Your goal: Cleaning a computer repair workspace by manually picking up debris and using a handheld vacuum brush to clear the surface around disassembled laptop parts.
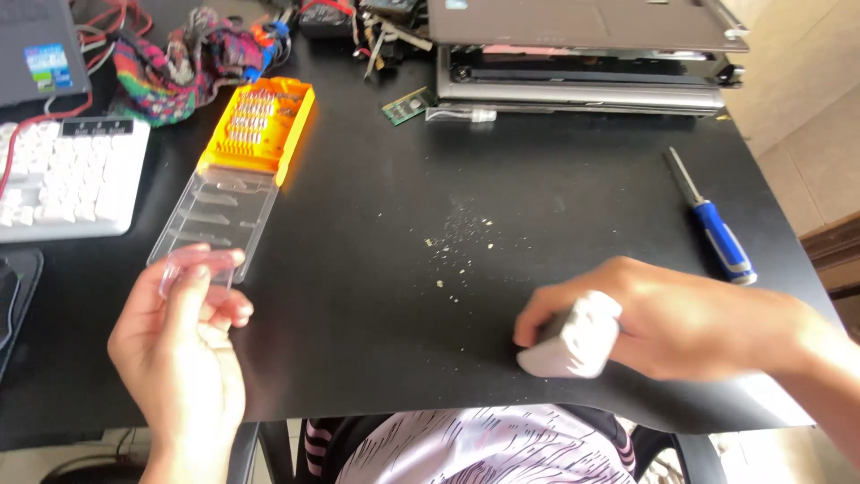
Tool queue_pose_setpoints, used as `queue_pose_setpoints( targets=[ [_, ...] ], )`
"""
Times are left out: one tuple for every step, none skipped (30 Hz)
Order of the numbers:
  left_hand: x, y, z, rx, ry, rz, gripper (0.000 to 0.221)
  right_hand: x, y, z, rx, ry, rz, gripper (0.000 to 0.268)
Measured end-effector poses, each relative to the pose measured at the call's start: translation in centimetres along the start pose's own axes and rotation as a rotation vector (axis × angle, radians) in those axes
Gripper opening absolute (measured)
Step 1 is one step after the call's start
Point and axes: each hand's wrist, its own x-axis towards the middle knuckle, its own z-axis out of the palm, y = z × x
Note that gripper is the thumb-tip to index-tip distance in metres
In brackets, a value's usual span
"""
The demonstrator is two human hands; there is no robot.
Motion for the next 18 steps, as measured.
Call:
queue_pose_setpoints(
  targets=[
    [0.0,-0.2,0.0,-0.004,0.004,0.007,0.012,0.4,0.0,-0.2,0.017,-0.009,0.004,0.027],
    [0.1,-0.3,0.0,-0.008,0.009,0.014,0.012,1.0,-0.1,-0.5,0.034,-0.017,0.008,0.037],
    [-0.1,-0.2,0.1,-0.008,-0.002,0.012,0.012,0.4,0.8,-0.8,0.040,-0.010,0.015,0.037],
    [-0.1,-0.1,0.1,0.011,0.010,0.007,0.011,0.0,1.7,-1.1,0.320,0.008,-0.017,0.031],
    [-0.1,-0.1,0.1,0.028,0.025,0.003,0.011,-0.4,2.5,-1.4,0.595,0.026,-0.053,0.028],
    [0.1,-0.1,0.2,0.027,0.017,0.004,0.011,-1.2,4.7,-1.3,0.598,0.033,-0.051,0.028],
    [0.1,-0.3,0.2,0.030,0.019,0.008,0.011,-2.1,6.8,-1.2,0.784,0.024,0.061,0.040],
    [0.1,-0.4,0.0,0.032,0.021,0.012,0.011,-3.0,8.9,-1.0,0.967,0.018,0.176,0.062],
    [0.0,-0.4,0.1,0.032,0.021,0.005,0.011,-3.7,9.8,-1.1,0.967,0.016,0.183,0.062],
    [-0.1,-0.4,0.2,0.037,0.021,0.003,0.010,-4.5,10.6,-1.2,0.450,0.005,0.276,0.035],
    [-0.1,-0.2,0.2,0.045,0.022,0.004,0.009,-5.2,11.4,-1.3,-0.074,-0.009,0.346,0.025],
    [-0.1,-0.3,0.2,0.047,0.024,-0.001,0.009,-5.2,12.1,-0.8,-0.074,-0.014,0.347,0.025],
    [0.0,-0.3,0.2,0.054,0.021,0.005,0.009,-5.2,12.8,-0.3,-0.043,0.004,0.241,0.025],
    [-0.1,-0.2,0.1,0.062,0.018,0.010,0.009,-5.3,13.4,0.2,-0.011,0.022,0.134,0.026],
    [-0.1,-0.3,0.0,0.064,0.021,0.010,0.009,-4.6,12.2,0.2,-0.011,0.020,0.132,0.026],
    [-0.3,-0.2,0.0,0.068,0.022,0.007,0.009,-4.0,11.0,0.3,0.161,-0.004,0.158,0.035],
    [-0.1,-0.2,0.2,0.068,0.017,0.011,0.009,-3.4,9.8,0.2,0.333,-0.019,0.183,0.046],
    [-0.1,-0.2,0.1,0.066,0.014,0.017,0.009,-2.4,7.3,-0.1,0.333,-0.012,0.180,0.046]
  ],
)
